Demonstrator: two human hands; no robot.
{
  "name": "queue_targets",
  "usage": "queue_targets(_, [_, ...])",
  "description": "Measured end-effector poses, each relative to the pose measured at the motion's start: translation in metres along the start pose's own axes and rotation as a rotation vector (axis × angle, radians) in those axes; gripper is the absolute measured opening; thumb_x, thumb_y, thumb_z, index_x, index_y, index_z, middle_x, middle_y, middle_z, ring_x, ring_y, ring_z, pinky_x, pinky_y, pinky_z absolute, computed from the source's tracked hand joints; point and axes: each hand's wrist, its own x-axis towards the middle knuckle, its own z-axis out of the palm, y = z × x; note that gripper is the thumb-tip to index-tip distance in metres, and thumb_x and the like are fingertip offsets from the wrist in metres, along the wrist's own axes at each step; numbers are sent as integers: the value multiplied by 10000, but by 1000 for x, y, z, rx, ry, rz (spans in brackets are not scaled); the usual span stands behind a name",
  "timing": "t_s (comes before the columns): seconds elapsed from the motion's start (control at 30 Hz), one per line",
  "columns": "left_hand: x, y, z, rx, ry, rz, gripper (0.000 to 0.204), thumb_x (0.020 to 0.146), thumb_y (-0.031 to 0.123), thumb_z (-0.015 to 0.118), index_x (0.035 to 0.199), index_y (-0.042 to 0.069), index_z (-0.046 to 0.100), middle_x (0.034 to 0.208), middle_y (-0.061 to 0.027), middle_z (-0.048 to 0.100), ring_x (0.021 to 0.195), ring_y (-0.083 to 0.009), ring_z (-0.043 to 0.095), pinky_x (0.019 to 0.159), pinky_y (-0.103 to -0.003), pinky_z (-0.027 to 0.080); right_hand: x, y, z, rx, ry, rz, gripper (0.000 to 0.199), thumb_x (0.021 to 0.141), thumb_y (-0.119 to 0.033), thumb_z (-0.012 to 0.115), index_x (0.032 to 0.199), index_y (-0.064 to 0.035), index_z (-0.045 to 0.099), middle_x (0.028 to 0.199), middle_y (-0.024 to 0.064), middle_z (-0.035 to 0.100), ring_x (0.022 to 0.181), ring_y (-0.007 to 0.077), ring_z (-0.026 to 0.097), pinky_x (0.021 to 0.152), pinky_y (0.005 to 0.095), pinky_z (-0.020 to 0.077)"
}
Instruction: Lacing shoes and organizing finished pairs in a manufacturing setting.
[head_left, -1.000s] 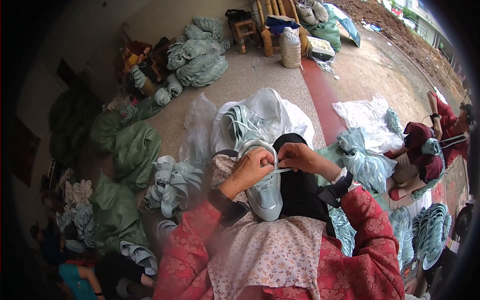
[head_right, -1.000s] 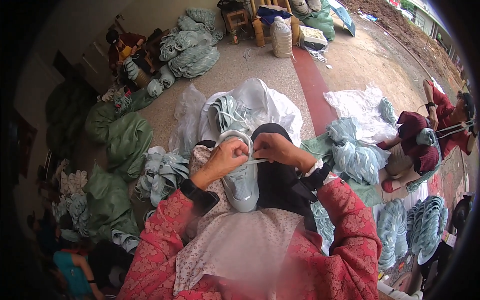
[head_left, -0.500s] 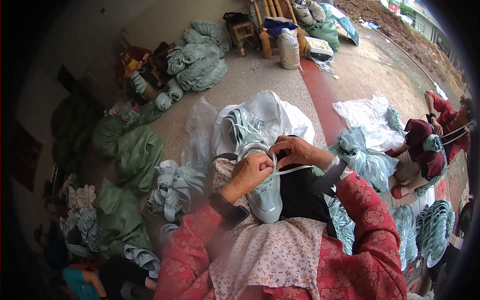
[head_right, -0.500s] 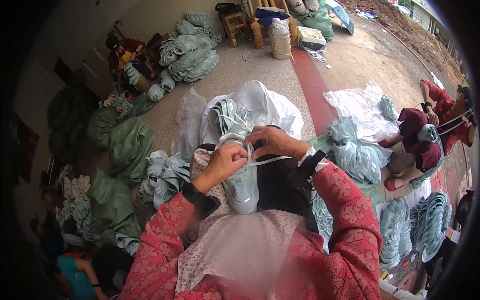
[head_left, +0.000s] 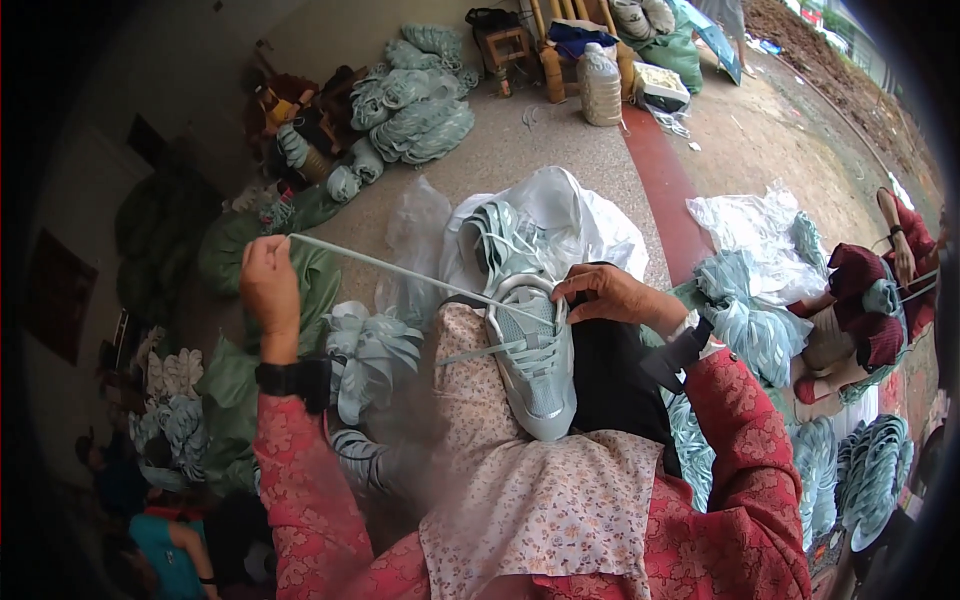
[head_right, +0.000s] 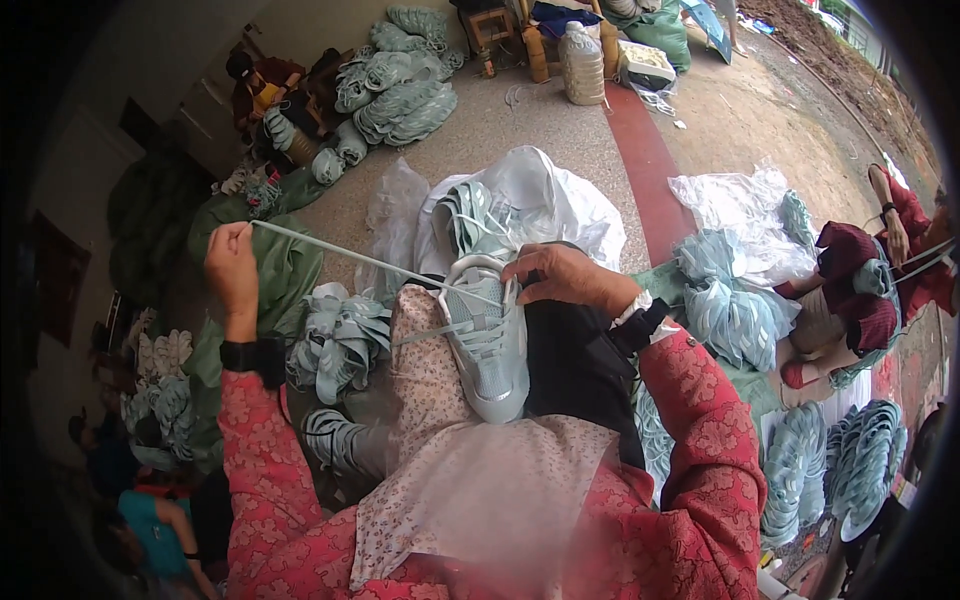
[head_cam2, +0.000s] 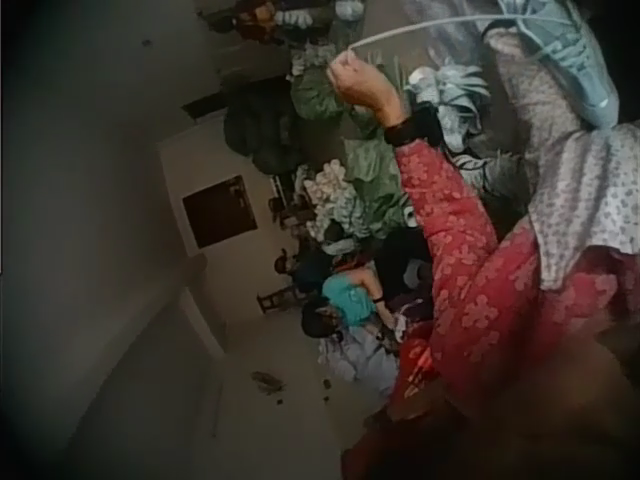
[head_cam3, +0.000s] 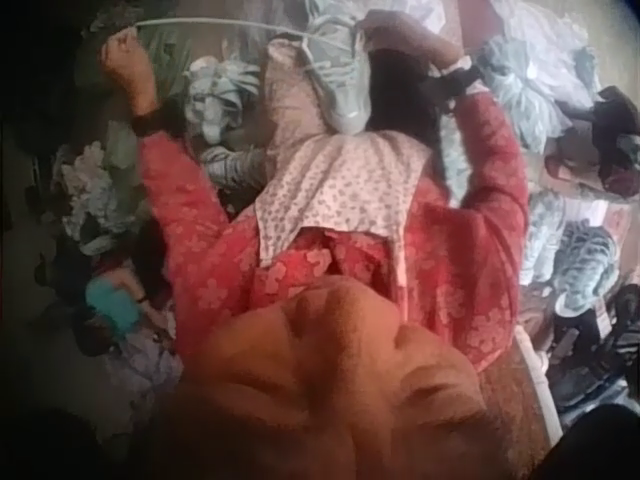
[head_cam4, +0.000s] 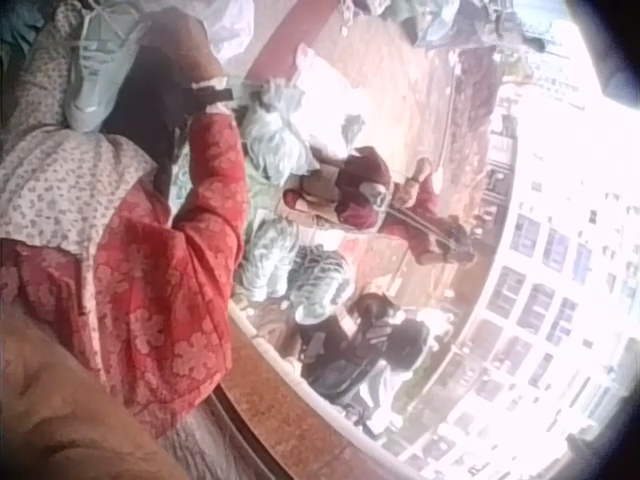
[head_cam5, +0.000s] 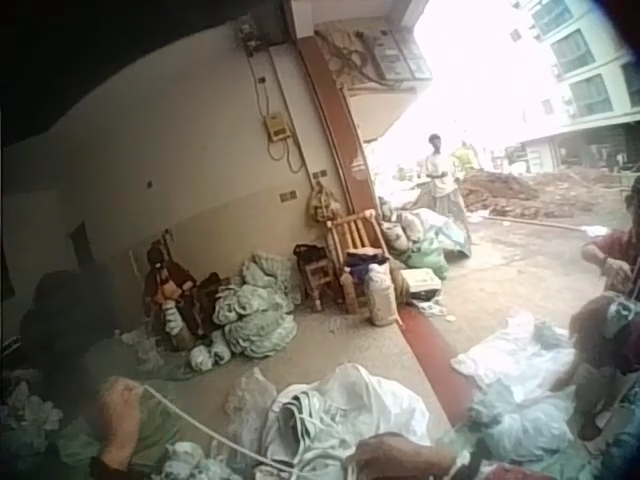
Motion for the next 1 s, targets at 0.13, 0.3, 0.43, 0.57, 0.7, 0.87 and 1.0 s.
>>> queue_targets(0.13, [-46, 17, -7, -335, -208, -371, 129, 869, 97, 694, 973, 26, 664, 811, -64, 614, 698, -144, 531, 653, -305, 455, -9, -11, 6, 45, 118, -39, 364, 798, -62, 721, 1155, -84, 651, 926, 85, 610, 850, 248, 625, 752, 348, 494])
queue_targets(0.3, [-137, 72, 3, -621, -800, -641, 175, 822, 54, 714, 990, 51, 664, 792, -5, 569, 705, -89, 531, 657, -236, 440, -26, -39, 22, -103, 248, 85, 258, 860, -41, 643, 1117, -60, 618, 938, 110, 631, 872, 277, 649, 744, 354, 512])
queue_targets(0.43, [-143, 118, 5, -674, -792, -358, 186, 801, 52, 720, 979, 62, 667, 844, -45, 601, 761, -138, 575, 704, -273, 461, -21, -55, 24, -201, 143, 1, 208, 878, -45, 616, 1081, -78, 588, 964, 111, 638, 897, 314, 655, 745, 377, 522])
queue_targets(0.57, [-117, 154, 30, -802, -603, 58, 226, 784, 78, 731, 1000, 73, 665, 931, -81, 606, 902, -251, 585, 804, -354, 476, -18, -47, 27, -344, 61, -50, 161, 880, -107, 630, 1032, -93, 579, 958, 87, 615, 849, 314, 650, 705, 394, 519])
queue_targets(0.7, [-111, 177, 47, -765, -607, 213, 277, 759, 112, 743, 1014, 81, 642, 1031, -93, 593, 1028, -307, 554, 894, -386, 451, -13, -48, 35, -362, 25, 57, 121, 906, -153, 609, 985, -69, 572, 937, 90, 591, 830, 328, 629, 686, 405, 510])
queue_targets(0.87, [-109, 180, 68, -707, -780, 272, 228, 769, 103, 727, 958, 68, 604, 1005, -97, 554, 1029, -301, 538, 903, -386, 443, -22, -54, 38, -107, 14, 29, 135, 900, -146, 608, 1010, -73, 583, 979, 103, 636, 857, 316, 652, 715, 407, 516])
queue_targets(1.0, [-107, 190, 65, -728, -625, 237, 225, 793, 127, 720, 945, 62, 567, 978, -97, 537, 1061, -315, 529, 873, -413, 441, -23, -67, 30, -96, -8, 150, 153, 897, -127, 605, 1038, -70, 586, 987, 102, 632, 872, 309, 650, 746, 390, 515])
